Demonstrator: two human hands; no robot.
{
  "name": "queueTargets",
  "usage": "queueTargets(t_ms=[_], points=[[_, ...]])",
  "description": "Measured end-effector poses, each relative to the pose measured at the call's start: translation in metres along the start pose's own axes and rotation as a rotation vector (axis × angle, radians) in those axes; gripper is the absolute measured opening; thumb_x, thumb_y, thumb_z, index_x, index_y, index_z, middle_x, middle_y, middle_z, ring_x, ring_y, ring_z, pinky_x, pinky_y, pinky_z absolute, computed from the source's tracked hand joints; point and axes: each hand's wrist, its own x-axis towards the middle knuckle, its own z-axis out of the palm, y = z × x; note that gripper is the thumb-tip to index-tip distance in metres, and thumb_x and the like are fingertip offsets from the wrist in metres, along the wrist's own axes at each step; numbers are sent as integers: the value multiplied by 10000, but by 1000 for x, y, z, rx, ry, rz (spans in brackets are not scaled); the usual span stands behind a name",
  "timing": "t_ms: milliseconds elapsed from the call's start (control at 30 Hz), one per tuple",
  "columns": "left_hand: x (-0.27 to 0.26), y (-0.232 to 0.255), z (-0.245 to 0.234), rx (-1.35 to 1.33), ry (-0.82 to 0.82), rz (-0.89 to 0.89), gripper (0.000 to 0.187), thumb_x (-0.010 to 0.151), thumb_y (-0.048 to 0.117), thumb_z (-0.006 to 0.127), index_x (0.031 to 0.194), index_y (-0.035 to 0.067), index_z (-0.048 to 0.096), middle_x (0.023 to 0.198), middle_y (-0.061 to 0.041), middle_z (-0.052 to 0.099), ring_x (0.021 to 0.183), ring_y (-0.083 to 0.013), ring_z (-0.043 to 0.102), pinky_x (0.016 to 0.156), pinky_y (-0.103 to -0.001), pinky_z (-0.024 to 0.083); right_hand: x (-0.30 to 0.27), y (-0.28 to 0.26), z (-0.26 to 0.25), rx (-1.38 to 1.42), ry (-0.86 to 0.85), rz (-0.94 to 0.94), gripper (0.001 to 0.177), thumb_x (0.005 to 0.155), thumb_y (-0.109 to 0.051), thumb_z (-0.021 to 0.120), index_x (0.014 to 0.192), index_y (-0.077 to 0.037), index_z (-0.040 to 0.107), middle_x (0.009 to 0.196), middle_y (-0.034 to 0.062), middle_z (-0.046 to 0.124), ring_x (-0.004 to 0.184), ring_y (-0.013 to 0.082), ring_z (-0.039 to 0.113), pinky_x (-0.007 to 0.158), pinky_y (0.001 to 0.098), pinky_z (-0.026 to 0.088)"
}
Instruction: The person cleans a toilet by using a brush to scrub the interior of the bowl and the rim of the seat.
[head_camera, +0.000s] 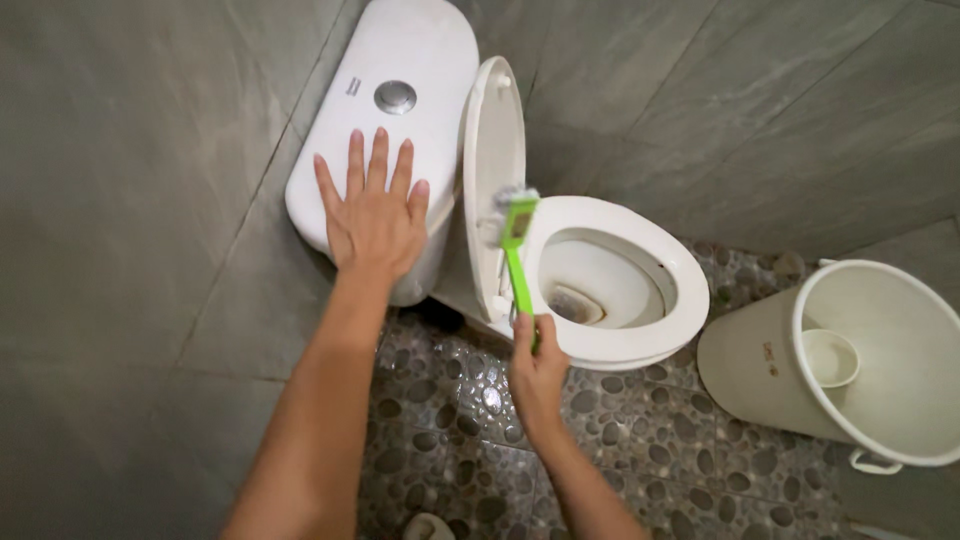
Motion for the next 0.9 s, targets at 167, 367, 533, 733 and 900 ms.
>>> queueTargets(t_ms=[167, 367, 533, 733, 900], points=[[-3, 0, 5, -21, 18, -64, 616, 1067, 447, 276, 1605, 154, 335, 1686, -122, 215, 1565, -290, 122, 1220, -595, -38, -30, 37, -11, -191, -200, 100, 281, 1017, -341, 547, 977, -68, 595, 613, 79, 601, 503, 177, 568, 479, 398, 463], [-6, 5, 14, 4, -23, -245, 653, 1060, 454, 259, 1613, 107, 264, 1704, -109, 164, 1569, -273, 84, 1242, -542, -22, 5, 30, -39, -21, -177, -276, 265, 1035, -311, 574, 997, -51, 606, 651, 193, 591, 543, 298, 543, 525, 445, 457], [-27, 22, 21, 23, 31, -329, 686, 1060, 443, 289, 1624, 57, 231, 1713, -117, 150, 1577, -282, 84, 1252, -532, -1, 41, 47, -37, -130, -427, -128, 314, 1031, -367, 576, 979, -57, 580, 661, 214, 606, 564, 359, 596, 539, 474, 441], [-29, 33, 20, 15, 12, -435, 700, 1038, 434, 304, 1627, 72, 195, 1717, -87, 117, 1577, -254, 72, 1259, -516, 2, 47, 73, -68, -79, -524, -283, 324, 1012, -390, 581, 997, -67, 606, 659, 220, 631, 588, 409, 645, 536, 504, 471], [-27, 31, 18, 9, -12, -465, 694, 1035, 422, 301, 1629, 82, 187, 1714, -89, 113, 1574, -255, 72, 1259, -512, 12, 127, -10, -39, 8, -439, -185, 385, 1009, -429, 533, 1048, -51, 594, 661, 226, 628, 620, 408, 703, 559, 491, 504]])
